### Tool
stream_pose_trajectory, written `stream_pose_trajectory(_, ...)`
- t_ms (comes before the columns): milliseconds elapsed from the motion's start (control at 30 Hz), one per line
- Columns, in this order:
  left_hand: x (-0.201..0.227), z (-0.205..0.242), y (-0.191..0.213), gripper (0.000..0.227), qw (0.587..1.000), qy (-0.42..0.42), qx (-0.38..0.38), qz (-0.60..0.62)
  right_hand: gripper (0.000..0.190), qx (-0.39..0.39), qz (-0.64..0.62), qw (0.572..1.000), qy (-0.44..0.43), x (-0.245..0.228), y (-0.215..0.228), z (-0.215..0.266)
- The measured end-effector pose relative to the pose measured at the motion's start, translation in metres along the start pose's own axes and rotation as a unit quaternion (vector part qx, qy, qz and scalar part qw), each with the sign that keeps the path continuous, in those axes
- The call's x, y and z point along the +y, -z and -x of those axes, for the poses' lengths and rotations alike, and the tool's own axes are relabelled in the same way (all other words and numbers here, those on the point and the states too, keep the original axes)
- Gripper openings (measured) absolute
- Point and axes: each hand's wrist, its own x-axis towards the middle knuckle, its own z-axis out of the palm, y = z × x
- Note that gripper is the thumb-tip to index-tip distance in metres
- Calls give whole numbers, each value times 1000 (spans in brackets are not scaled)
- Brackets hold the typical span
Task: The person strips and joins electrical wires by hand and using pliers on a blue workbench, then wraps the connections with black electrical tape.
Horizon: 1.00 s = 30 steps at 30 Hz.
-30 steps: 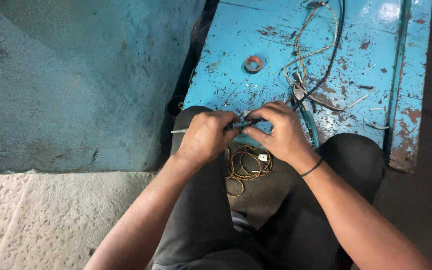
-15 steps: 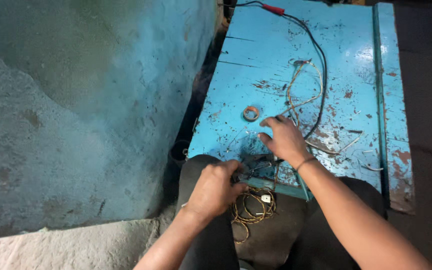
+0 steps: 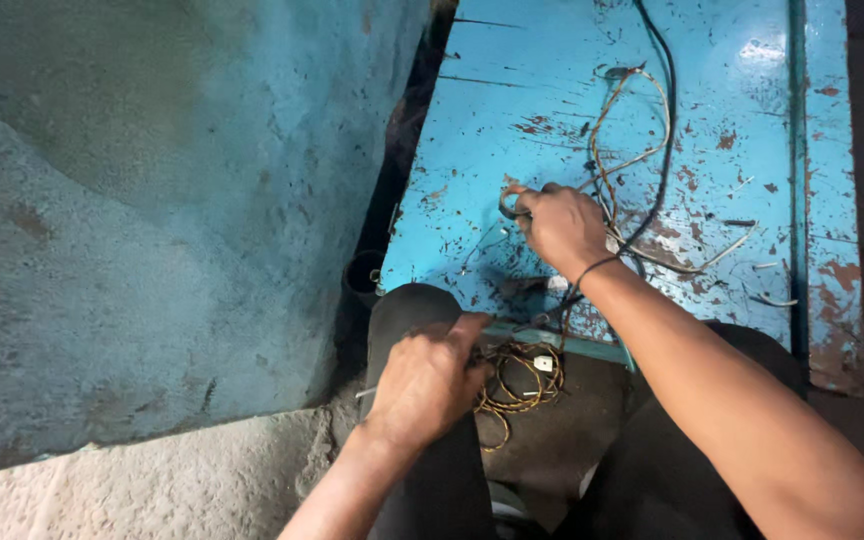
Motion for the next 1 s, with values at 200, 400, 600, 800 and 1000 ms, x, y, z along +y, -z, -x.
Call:
stream_pose_trajectory(200, 4, -1, 12, 60, 999, 13, -23, -19, 24, 50, -184, 981, 24, -23, 50, 47)
stream_pose_trajectory(400, 7, 0, 15, 64, 999, -22, 6, -25, 24, -15, -333, 940, -74, -28, 67, 99)
stream_pose_trajectory(600, 10, -1, 28, 54, 992, -74, 95, 26, 20, 84, -395, 915, 0, -31, 75, 138)
stream_pose_trajectory(800, 28, -11, 25, 28, 986, -10, 136, 96, 20, 119, -373, 920, 33, -32, 75, 144)
stream_pose_trajectory(1000, 37, -28, 5, 27, 965, -84, 222, 112, 18, 143, -356, 921, 69, -38, 77, 143)
